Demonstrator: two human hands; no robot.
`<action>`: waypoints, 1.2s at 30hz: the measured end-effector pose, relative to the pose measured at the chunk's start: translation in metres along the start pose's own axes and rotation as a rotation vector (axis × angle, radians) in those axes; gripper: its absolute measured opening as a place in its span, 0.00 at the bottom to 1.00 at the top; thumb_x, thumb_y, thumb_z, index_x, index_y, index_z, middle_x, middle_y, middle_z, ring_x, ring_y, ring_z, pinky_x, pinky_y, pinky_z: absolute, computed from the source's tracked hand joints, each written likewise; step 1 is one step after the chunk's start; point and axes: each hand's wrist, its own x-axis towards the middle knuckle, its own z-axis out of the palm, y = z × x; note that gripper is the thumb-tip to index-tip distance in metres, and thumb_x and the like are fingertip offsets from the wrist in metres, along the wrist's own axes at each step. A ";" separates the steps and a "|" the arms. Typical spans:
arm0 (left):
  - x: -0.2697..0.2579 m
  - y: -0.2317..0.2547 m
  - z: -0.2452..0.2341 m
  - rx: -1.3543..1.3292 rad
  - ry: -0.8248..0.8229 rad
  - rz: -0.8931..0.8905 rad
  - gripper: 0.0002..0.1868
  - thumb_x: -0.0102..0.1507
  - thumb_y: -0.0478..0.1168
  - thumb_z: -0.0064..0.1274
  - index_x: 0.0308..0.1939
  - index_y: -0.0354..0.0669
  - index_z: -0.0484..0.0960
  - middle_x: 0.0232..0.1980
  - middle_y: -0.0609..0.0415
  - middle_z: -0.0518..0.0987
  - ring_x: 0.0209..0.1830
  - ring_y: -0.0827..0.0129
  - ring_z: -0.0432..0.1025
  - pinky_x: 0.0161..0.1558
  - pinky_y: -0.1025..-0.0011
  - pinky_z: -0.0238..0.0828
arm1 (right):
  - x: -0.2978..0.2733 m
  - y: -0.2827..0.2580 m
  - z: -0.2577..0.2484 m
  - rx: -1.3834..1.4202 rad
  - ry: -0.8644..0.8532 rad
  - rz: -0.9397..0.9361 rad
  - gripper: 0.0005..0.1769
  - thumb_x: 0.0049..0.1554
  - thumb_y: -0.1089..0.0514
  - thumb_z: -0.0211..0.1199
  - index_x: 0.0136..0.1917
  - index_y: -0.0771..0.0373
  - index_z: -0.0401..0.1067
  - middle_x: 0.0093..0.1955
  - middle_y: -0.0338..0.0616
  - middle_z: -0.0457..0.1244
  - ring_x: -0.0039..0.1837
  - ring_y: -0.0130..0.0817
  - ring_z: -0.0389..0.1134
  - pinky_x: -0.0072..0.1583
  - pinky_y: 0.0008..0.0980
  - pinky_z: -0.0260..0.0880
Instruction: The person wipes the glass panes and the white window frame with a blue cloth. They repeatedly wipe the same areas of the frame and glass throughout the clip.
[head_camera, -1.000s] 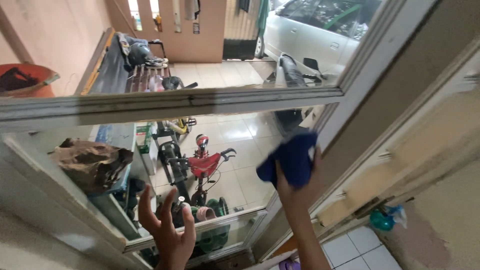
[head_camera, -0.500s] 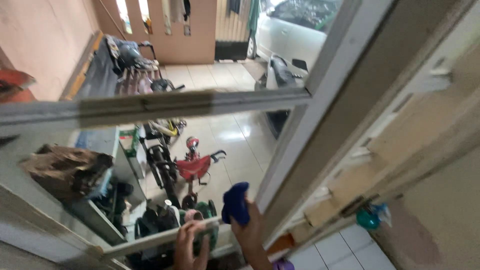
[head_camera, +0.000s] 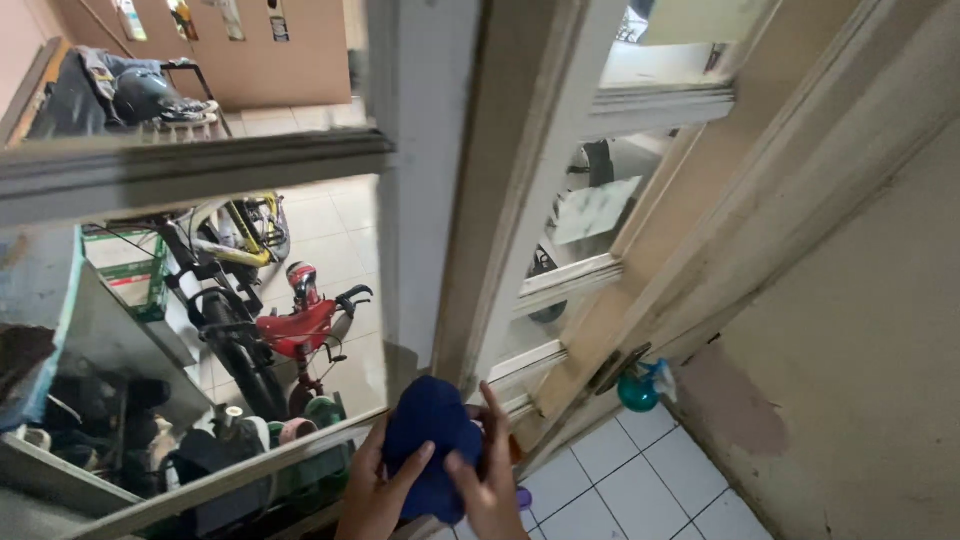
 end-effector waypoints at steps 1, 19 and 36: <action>-0.002 0.001 0.013 -0.002 0.004 -0.001 0.30 0.56 0.38 0.64 0.63 0.41 0.81 0.56 0.50 0.88 0.54 0.69 0.80 0.59 0.71 0.75 | 0.004 -0.002 -0.012 0.000 -0.004 0.003 0.51 0.56 0.38 0.65 0.82 0.59 0.47 0.61 0.47 0.60 0.56 0.30 0.64 0.55 0.28 0.65; 0.003 0.005 0.111 0.351 -0.026 -0.037 0.15 0.60 0.51 0.61 0.46 0.50 0.87 0.32 0.59 0.84 0.33 0.77 0.77 0.38 0.76 0.73 | 0.054 -0.030 -0.090 -0.152 0.505 0.476 0.22 0.54 0.47 0.64 0.58 0.61 0.77 0.50 0.46 0.74 0.53 0.34 0.73 0.58 0.32 0.70; -0.008 0.019 0.096 0.193 -0.037 0.093 0.23 0.62 0.51 0.55 0.60 0.53 0.81 0.56 0.58 0.86 0.58 0.75 0.78 0.62 0.76 0.69 | 0.005 -0.035 -0.058 -0.116 0.248 0.027 0.39 0.56 0.52 0.60 0.79 0.61 0.57 0.82 0.46 0.55 0.81 0.31 0.53 0.78 0.33 0.47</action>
